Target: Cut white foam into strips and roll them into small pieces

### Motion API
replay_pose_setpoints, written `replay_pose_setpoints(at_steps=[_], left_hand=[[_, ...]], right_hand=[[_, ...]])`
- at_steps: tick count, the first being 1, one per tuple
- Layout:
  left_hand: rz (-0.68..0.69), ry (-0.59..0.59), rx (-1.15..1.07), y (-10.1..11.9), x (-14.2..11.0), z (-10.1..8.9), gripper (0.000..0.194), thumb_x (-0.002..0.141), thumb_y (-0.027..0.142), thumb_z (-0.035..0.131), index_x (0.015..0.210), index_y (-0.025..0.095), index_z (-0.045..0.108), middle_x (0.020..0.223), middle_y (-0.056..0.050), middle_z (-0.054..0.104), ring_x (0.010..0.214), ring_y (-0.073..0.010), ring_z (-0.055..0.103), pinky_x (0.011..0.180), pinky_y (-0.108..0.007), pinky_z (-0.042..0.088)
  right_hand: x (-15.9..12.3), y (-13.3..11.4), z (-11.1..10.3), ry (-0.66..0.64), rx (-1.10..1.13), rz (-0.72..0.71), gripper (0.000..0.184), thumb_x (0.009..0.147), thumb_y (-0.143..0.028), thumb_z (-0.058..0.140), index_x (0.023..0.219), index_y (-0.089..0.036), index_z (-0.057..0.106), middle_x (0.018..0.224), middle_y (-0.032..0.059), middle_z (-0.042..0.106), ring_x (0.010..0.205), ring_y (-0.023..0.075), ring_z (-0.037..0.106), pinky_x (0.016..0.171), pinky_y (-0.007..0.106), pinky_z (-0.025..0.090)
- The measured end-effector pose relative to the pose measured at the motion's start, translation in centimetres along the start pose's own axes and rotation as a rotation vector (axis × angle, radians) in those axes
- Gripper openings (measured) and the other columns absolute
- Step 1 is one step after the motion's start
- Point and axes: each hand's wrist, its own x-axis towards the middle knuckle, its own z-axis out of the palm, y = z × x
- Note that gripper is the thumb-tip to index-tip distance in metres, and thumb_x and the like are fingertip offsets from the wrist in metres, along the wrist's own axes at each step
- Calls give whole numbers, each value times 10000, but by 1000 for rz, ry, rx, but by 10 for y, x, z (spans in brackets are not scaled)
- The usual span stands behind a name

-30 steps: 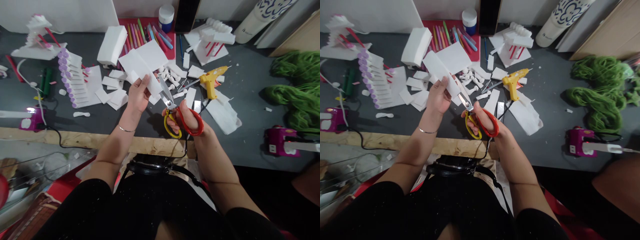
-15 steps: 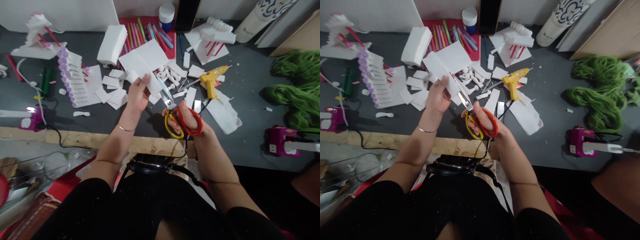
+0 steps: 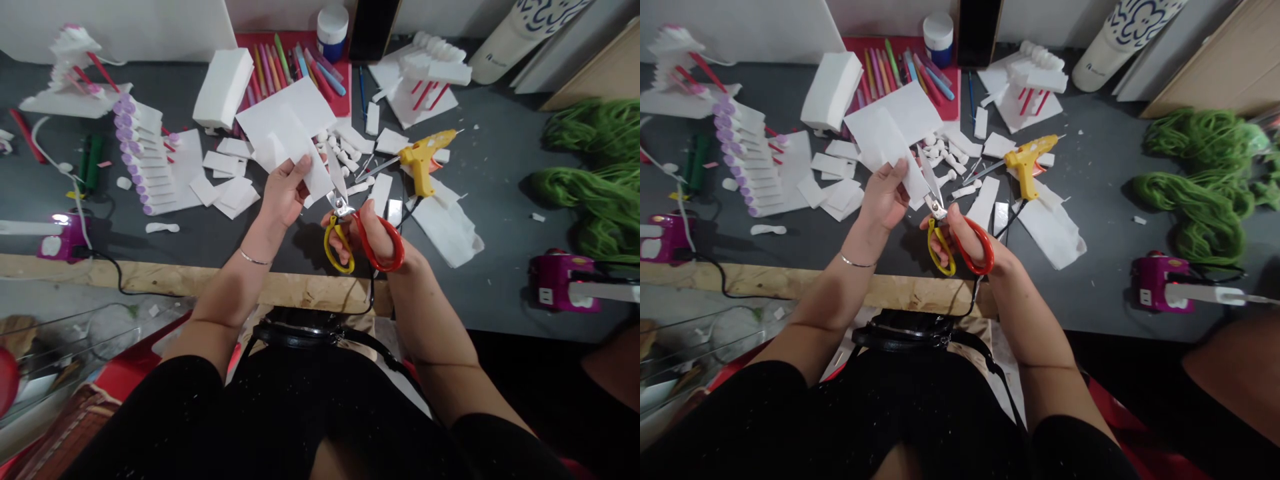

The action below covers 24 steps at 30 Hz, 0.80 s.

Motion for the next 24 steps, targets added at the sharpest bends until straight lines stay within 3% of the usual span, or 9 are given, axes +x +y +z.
replay_pose_setpoints(at_steps=[10, 15, 24], left_hand=[[49, -17, 35, -3, 4, -4, 312, 900, 325, 818, 1200, 249, 781, 1100, -46, 843, 1215, -233, 757, 974, -288, 646], [43, -8, 27, -3, 5, -5, 336, 890, 358, 832, 1208, 263, 777, 1101, -30, 845, 1198, -230, 765, 969, -286, 653], [64, 8, 27, -6, 8, -8, 268, 884, 327, 834, 1138, 253, 790, 1081, -20, 842, 1161, -217, 776, 918, -258, 660]], right_hand=[[3, 1, -2, -47, 26, 36, 820, 873, -965, 292, 1064, -238, 620, 637, -45, 440, 460, 105, 409, 432, 280, 442], [4, 7, -4, -55, 41, -12, 845, 815, -990, 409, 1079, -211, 604, 626, -66, 442, 434, 81, 364, 397, 261, 424], [5, 6, -2, -43, 41, -18, 829, 833, -982, 385, 1041, -203, 578, 587, -83, 429, 401, 68, 325, 356, 250, 384]])
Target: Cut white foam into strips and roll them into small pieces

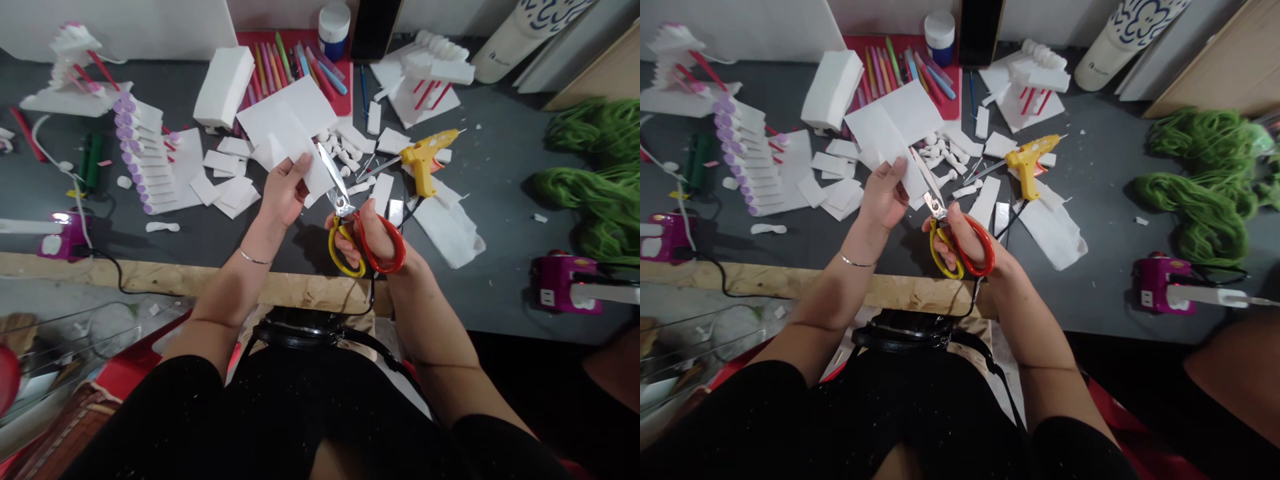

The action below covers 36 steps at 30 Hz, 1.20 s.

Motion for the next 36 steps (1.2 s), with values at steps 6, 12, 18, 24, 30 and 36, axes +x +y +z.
replay_pose_setpoints(at_steps=[6, 12, 18, 24, 30, 36], left_hand=[[-17, -42, 5, -1, -3, 3, 301, 888, 324, 826, 1176, 247, 783, 1058, -36, 843, 1167, -230, 776, 929, -290, 661], [-55, -81, 21, -7, -7, 7, 255, 867, 331, 850, 1101, 242, 800, 976, -36, 845, 1079, -227, 799, 898, -290, 663], [-56, -89, 34, -9, -7, 6, 338, 873, 377, 847, 1184, 262, 786, 984, -31, 844, 1061, -224, 802, 878, -292, 668], [-56, -67, 23, -8, -7, 7, 433, 841, 422, 878, 1222, 252, 763, 989, -44, 836, 1113, -269, 794, 919, -344, 679], [-54, -68, 30, -8, -7, 6, 402, 880, 400, 841, 1240, 247, 746, 981, -38, 831, 1093, -252, 798, 902, -333, 683], [-54, -77, 28, -8, -7, 6, 309, 871, 390, 854, 1128, 243, 767, 944, -23, 829, 1057, -239, 803, 874, -321, 679]], right_hand=[[-1, -3, 2, 8, -26, 0, 850, 797, -1013, 367, 1016, -223, 594, 618, -43, 489, 443, 99, 431, 408, 277, 432], [-2, -7, 6, 73, -67, 15, 832, 848, -981, 297, 1066, -247, 623, 654, -8, 511, 494, 139, 477, 471, 327, 482], [0, -9, 8, 60, -50, 17, 820, 825, -1002, 307, 989, -257, 610, 620, -36, 463, 469, 119, 433, 452, 307, 485], [4, -2, 1, -14, 24, -37, 865, 788, -1019, 363, 1028, -221, 595, 578, -84, 433, 414, 86, 365, 364, 259, 435], [1, -5, 2, 7, 25, -11, 831, 821, -976, 436, 1112, -213, 586, 589, -79, 414, 413, 80, 333, 351, 260, 397], [3, -3, 3, 9, 15, -38, 866, 788, -1017, 379, 1039, -213, 583, 570, -81, 435, 397, 78, 338, 352, 260, 412]])
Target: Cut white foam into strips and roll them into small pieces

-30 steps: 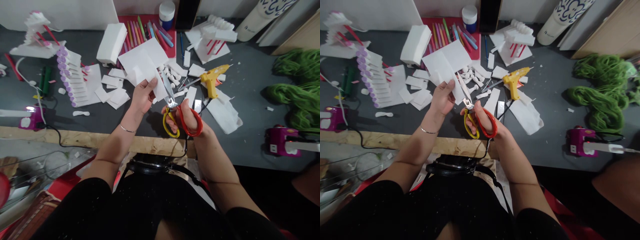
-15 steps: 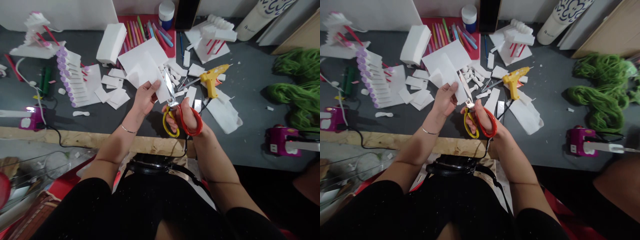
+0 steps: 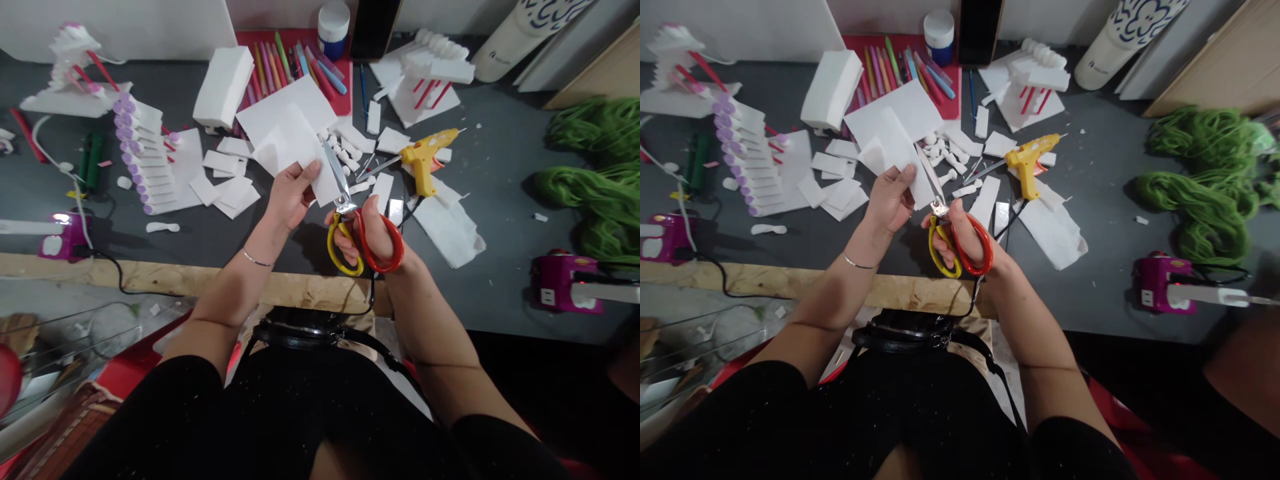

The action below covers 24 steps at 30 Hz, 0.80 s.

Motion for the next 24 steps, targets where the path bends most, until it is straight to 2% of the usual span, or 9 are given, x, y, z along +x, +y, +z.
replay_pose_setpoints(at_steps=[3, 7, 12, 21, 24], left_hand=[[-17, -10, 6, -2, -1, 1, 271, 835, 378, 890, 1034, 235, 773, 928, -23, 829, 1040, -242, 806, 855, -310, 674], [-45, -26, 7, -4, -3, 2, 267, 828, 382, 897, 1000, 225, 766, 915, -27, 828, 1030, -244, 807, 848, -310, 664], [-13, -52, -7, -3, -2, 3, 249, 809, 364, 914, 905, 201, 753, 882, -21, 822, 913, -207, 809, 776, -272, 643], [5, -56, 2, -2, -3, 4, 237, 826, 352, 902, 853, 190, 731, 788, 8, 781, 755, -153, 776, 704, -249, 615], [11, -77, 14, -3, -2, 3, 247, 827, 373, 900, 864, 200, 728, 783, 13, 773, 763, -152, 772, 701, -246, 616]], right_hand=[[0, 1, 0, 6, 6, -8, 879, 801, -1016, 340, 1062, -218, 600, 588, -53, 480, 415, 99, 411, 384, 281, 448], [-1, -2, 0, 34, 7, 15, 897, 825, -1002, 321, 1148, -219, 615, 613, -31, 511, 435, 117, 453, 401, 297, 464], [1, -1, 0, 31, 35, -2, 873, 828, -993, 347, 1133, -219, 614, 567, -64, 478, 397, 95, 407, 373, 257, 429], [2, 8, 0, 70, 57, -26, 894, 812, -996, 358, 1097, -190, 620, 553, -96, 427, 370, 53, 331, 332, 217, 333], [2, 8, 0, 63, 66, -34, 883, 800, -994, 399, 1083, -187, 620, 552, -100, 424, 367, 52, 325, 326, 219, 326]])
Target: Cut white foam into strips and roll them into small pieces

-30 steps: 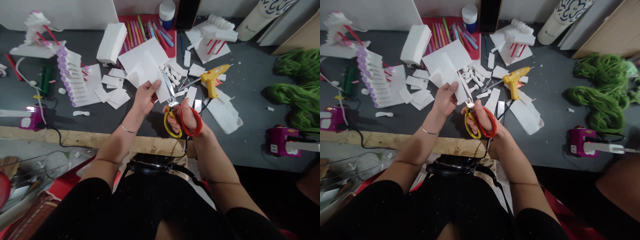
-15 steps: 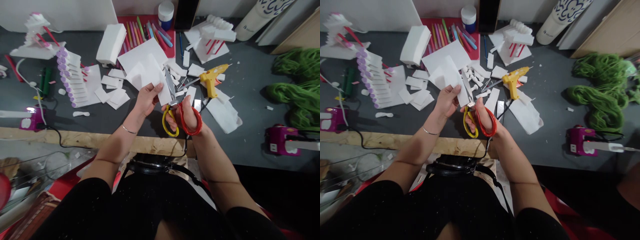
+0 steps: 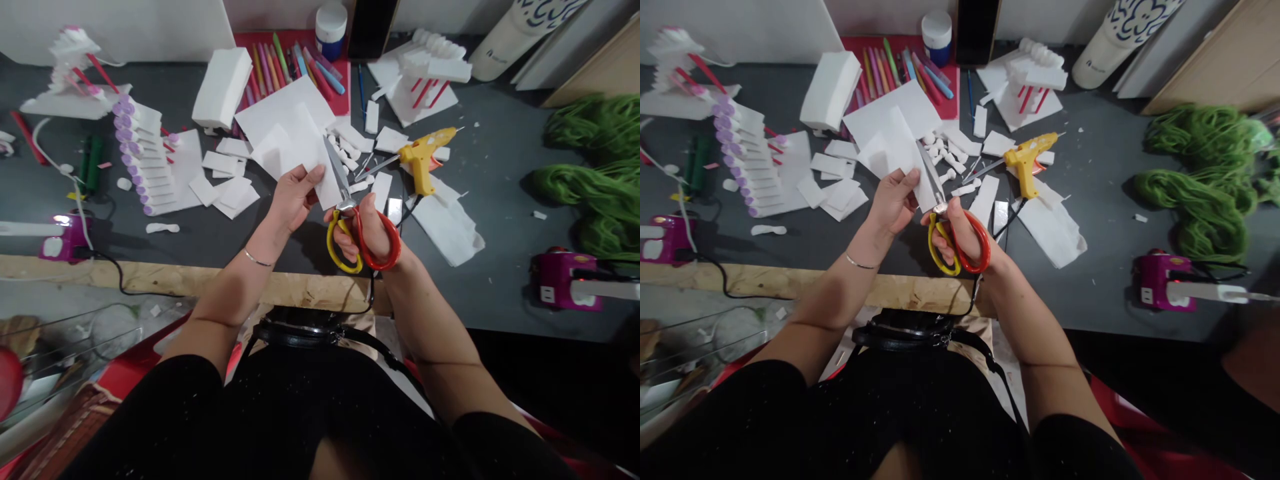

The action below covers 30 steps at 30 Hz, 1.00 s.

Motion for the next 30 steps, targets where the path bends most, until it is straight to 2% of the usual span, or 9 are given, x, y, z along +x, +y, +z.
replay_pose_setpoints(at_steps=[6, 10, 15, 21, 26, 30], left_hand=[[36, 27, 11, 0, 4, -6, 289, 864, 463, 851, 877, 204, 724, 797, 8, 763, 815, -164, 777, 703, -248, 625], [68, 33, 19, 1, 6, -8, 277, 868, 449, 846, 880, 201, 722, 805, 5, 765, 829, -172, 785, 712, -261, 636], [46, 24, 42, -1, 2, -3, 277, 853, 435, 859, 891, 198, 720, 814, -4, 780, 873, -185, 798, 764, -288, 651], [25, 21, 33, 1, -3, 3, 269, 846, 419, 871, 888, 197, 726, 825, -1, 800, 864, -177, 802, 754, -268, 645], [-5, 12, 10, -1, -5, 6, 261, 841, 396, 882, 856, 193, 719, 804, 3, 796, 755, -150, 781, 710, -257, 637], [-12, 18, 0, -3, -5, 6, 265, 833, 394, 892, 858, 194, 718, 801, 4, 790, 768, -153, 781, 717, -261, 634]], right_hand=[[-1, 1, -1, -14, 9, -22, 827, 829, -960, 448, 1059, -182, 608, 558, -93, 450, 376, 55, 341, 329, 223, 344], [-1, 3, 0, -8, -12, -20, 790, 832, -956, 457, 1027, -200, 574, 565, -90, 470, 382, 58, 365, 340, 227, 357], [0, 4, 6, 37, -12, -76, 769, 771, -987, 497, 1077, -282, 457, 590, -99, 522, 400, 94, 439, 380, 254, 416], [-2, 0, 10, 70, -37, -83, 769, 695, -1009, 563, 946, -298, 413, 645, -51, 566, 466, 142, 528, 414, 320, 465], [1, 2, 7, -7, -49, -88, 749, 781, -1009, 427, 889, -271, 492, 636, -27, 570, 465, 130, 513, 404, 310, 473], [6, 6, 5, -13, -58, -129, 792, 794, -1019, 354, 789, -243, 514, 600, -26, 554, 422, 103, 499, 373, 270, 446]])
